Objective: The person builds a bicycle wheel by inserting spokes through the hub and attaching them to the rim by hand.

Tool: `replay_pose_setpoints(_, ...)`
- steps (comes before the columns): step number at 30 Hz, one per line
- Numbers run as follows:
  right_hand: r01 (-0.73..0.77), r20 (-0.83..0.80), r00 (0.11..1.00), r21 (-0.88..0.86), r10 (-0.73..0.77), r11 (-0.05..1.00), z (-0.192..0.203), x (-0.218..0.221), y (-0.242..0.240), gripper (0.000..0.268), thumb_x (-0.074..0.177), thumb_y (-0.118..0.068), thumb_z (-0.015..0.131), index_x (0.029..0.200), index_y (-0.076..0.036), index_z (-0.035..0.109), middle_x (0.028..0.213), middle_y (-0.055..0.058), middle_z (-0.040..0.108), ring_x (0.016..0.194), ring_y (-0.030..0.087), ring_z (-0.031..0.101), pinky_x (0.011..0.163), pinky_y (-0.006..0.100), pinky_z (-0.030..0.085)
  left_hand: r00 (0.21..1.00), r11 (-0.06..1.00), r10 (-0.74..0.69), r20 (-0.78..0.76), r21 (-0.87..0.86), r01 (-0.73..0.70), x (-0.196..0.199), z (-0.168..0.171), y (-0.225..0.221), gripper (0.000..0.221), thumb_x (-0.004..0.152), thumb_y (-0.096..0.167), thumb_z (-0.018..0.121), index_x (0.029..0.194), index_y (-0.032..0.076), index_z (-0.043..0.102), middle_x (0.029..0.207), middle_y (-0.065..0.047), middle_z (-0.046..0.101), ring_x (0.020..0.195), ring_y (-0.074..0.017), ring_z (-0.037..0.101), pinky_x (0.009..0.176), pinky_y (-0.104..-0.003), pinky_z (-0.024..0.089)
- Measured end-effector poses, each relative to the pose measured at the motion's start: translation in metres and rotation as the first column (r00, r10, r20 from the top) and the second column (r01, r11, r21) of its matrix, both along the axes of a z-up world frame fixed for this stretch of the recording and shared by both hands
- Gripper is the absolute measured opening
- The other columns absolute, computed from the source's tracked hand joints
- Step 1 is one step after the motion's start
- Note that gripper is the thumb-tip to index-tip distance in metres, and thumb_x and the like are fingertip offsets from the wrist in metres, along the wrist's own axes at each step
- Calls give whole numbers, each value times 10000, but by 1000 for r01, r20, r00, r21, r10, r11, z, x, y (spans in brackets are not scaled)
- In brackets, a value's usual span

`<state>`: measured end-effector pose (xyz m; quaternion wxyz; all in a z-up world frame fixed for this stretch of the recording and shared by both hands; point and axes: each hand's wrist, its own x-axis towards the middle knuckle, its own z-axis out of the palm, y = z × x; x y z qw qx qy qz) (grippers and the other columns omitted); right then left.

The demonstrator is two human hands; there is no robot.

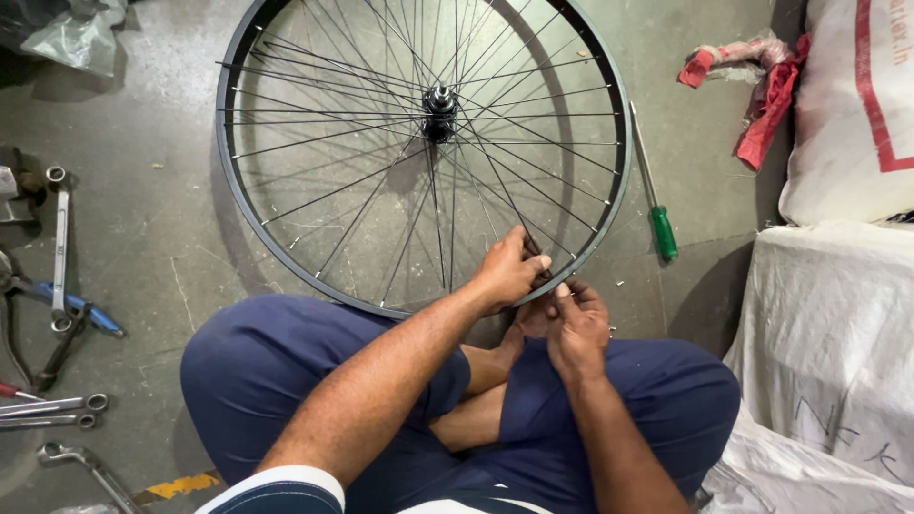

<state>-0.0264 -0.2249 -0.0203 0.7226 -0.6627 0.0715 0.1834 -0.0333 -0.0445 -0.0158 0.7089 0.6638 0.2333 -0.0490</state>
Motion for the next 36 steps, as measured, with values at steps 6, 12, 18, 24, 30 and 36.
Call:
replay_pose_setpoints(6, -4, -54, 999, 99, 9, 995, -2, -2, 0, 176, 984, -54, 671, 1138, 21, 631, 975, 65, 693, 746, 97, 580, 682, 227, 486, 999, 997, -10, -34, -77, 8, 0, 3, 1, 301, 873, 226, 730, 1010, 16, 564, 885, -163, 739, 843, -293, 748, 725, -409, 573)
replay_pose_setpoints(12, -6, 184, 980, -351, 75, 936, 1, -10, 3, 200, 982, -90, 674, 1143, 19, 630, 1014, 37, 706, 855, 47, 651, 757, 184, 554, 1000, 1000, -5, -6, -17, 5, 1, -10, -4, 308, 864, 230, 745, 1009, 17, 576, 912, -171, 732, 878, -305, 742, 753, -417, 568)
replay_pose_setpoints(18, -19, 34, 999, -40, 20, 999, -4, -5, -2, 177, 1004, -104, 698, 1120, 14, 635, 884, 17, 672, 688, 51, 537, 614, 193, 441, 1000, 999, -5, 2, 45, 5, 2, -17, -7, 346, 857, 260, 747, 1029, 20, 566, 941, -187, 720, 917, -343, 725, 777, -439, 557)
replay_pose_setpoints(24, -51, 100, 992, -233, 76, 971, -2, -8, 2, 183, 992, -111, 689, 1126, 4, 641, 866, -4, 662, 658, 29, 519, 575, 189, 427, 1000, 999, -19, -2, 38, 19, 0, -10, -4, 334, 859, 255, 742, 1023, 20, 570, 940, -187, 719, 918, -344, 720, 783, -440, 550)
replay_pose_setpoints(30, -41, 105, 992, -233, 67, 972, -2, -9, 3, 179, 993, -103, 691, 1128, 6, 645, 857, -12, 649, 662, 16, 514, 570, 182, 422, 1000, 998, -12, 23, 60, 11, 1, -17, -6, 327, 867, 234, 736, 1023, 10, 556, 950, -192, 707, 931, -350, 706, 791, -442, 543)
replay_pose_setpoints(36, 12, 148, 988, -301, 34, 954, -8, -4, -3, 189, 987, -97, 710, 1112, 20, 629, 885, -9, 664, 689, 18, 543, 595, 183, 452, 1000, 1000, 1, 8, -24, 0, 1, -12, -6, 322, 862, 238, 731, 1024, 12, 568, 923, -179, 728, 894, -327, 745, 774, -430, 573)
